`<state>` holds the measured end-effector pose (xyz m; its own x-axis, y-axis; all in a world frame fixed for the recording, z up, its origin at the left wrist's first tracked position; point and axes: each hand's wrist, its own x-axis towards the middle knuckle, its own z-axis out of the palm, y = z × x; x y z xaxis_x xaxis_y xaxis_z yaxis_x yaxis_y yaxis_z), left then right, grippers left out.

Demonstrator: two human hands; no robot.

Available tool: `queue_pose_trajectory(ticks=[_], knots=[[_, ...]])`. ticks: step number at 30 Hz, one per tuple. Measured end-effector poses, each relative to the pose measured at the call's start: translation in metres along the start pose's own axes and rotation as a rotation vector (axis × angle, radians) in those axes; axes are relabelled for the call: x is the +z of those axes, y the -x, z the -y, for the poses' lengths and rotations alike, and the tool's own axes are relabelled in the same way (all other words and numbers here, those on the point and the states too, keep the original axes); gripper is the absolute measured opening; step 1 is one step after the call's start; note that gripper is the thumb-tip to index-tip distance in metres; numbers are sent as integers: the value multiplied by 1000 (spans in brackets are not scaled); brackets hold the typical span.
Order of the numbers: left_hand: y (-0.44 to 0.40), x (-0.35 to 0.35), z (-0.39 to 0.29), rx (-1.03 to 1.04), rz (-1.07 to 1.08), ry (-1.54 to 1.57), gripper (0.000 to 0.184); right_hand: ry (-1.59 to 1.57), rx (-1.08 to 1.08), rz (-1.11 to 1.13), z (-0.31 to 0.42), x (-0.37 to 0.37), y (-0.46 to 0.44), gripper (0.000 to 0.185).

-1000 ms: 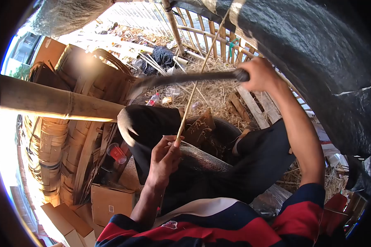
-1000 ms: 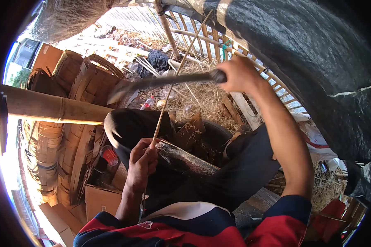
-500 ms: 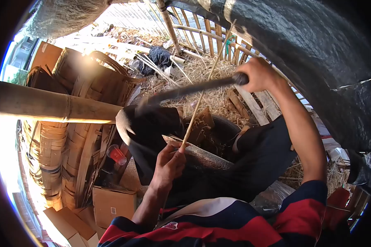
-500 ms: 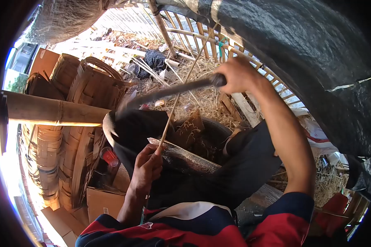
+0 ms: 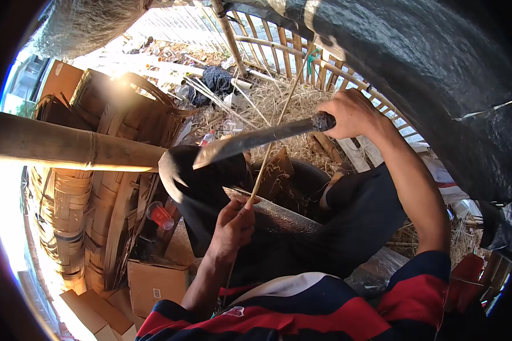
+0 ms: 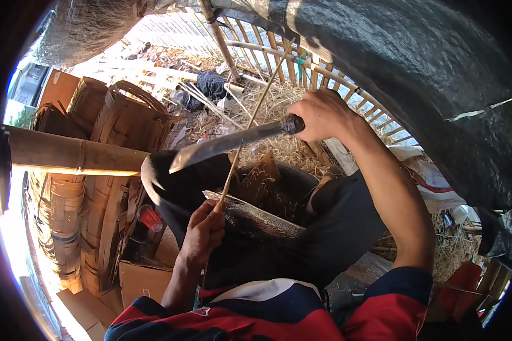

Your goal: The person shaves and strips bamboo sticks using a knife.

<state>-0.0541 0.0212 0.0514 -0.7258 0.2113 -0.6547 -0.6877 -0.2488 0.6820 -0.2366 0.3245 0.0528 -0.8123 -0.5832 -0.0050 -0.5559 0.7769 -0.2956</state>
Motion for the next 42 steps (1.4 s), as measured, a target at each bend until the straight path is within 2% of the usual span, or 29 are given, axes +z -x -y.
queue_pose_trajectory(ticks=[3, 5, 7, 8, 10, 11, 13, 15, 18, 21, 22, 25, 29, 31, 33, 35, 37, 42], knots=[[4, 1, 4, -29, 18, 17, 19, -68, -6, -4, -13, -4, -4, 13], [5, 1, 4, -23, 10, 28, 19, -92, 101, -85, -37, -2, -1, 13], [4, 3, 4, -10, 7, 44, 19, -143, 305, -129, -43, -12, 2, 15], [5, 3, 3, -14, -2, 39, 19, -146, 301, -125, -44, -10, 3, 15], [2, 5, 0, -14, -9, 26, 19, -69, 321, -273, -41, -6, 6, 18], [-1, 7, 0, -11, -1, 41, 20, -71, 322, -276, -37, -5, 7, 18], [-9, 12, -4, -9, 10, 56, 20, -251, 185, -59, -20, -3, 6, 18], [-16, 20, -9, -18, 15, 36, 21, -228, 153, 176, 6, 5, 3, 16], [-26, 25, -5, -1, 61, 67, 21, -243, -123, 53, 41, 12, 4, 16], [-24, 26, -8, 27, 86, 103, 21, -263, -157, 68, 39, 6, -1, 14], [-22, 26, -11, 29, 77, 105, 21, -251, -184, -2, 28, 11, -4, 14], [-24, 27, -20, 93, 49, 68, 21, -193, -128, 48, 7, -2, -9, 14], [-26, 24, -23, 104, 12, 60, 22, -123, -157, -19, -10, -10, -8, 16], [-26, 21, -25, 108, 9, 50, 22, -121, -81, 59, -19, -8, -7, 18], [-26, 18, -26, 117, -15, 62, 22, -35, -30, -51, -25, -6, -3, 17], [-23, 12, -28, 134, -10, 78, 21, 16, 41, 12, -25, -15, -1, 21], [-20, 8, -29, 151, -13, 92, 21, -156, 120, -12, -37, -16, 2, 19], [-16, 8, -31, 141, 2, 54, 21, -81, 77, -169, -45, -3, 12, 18]])
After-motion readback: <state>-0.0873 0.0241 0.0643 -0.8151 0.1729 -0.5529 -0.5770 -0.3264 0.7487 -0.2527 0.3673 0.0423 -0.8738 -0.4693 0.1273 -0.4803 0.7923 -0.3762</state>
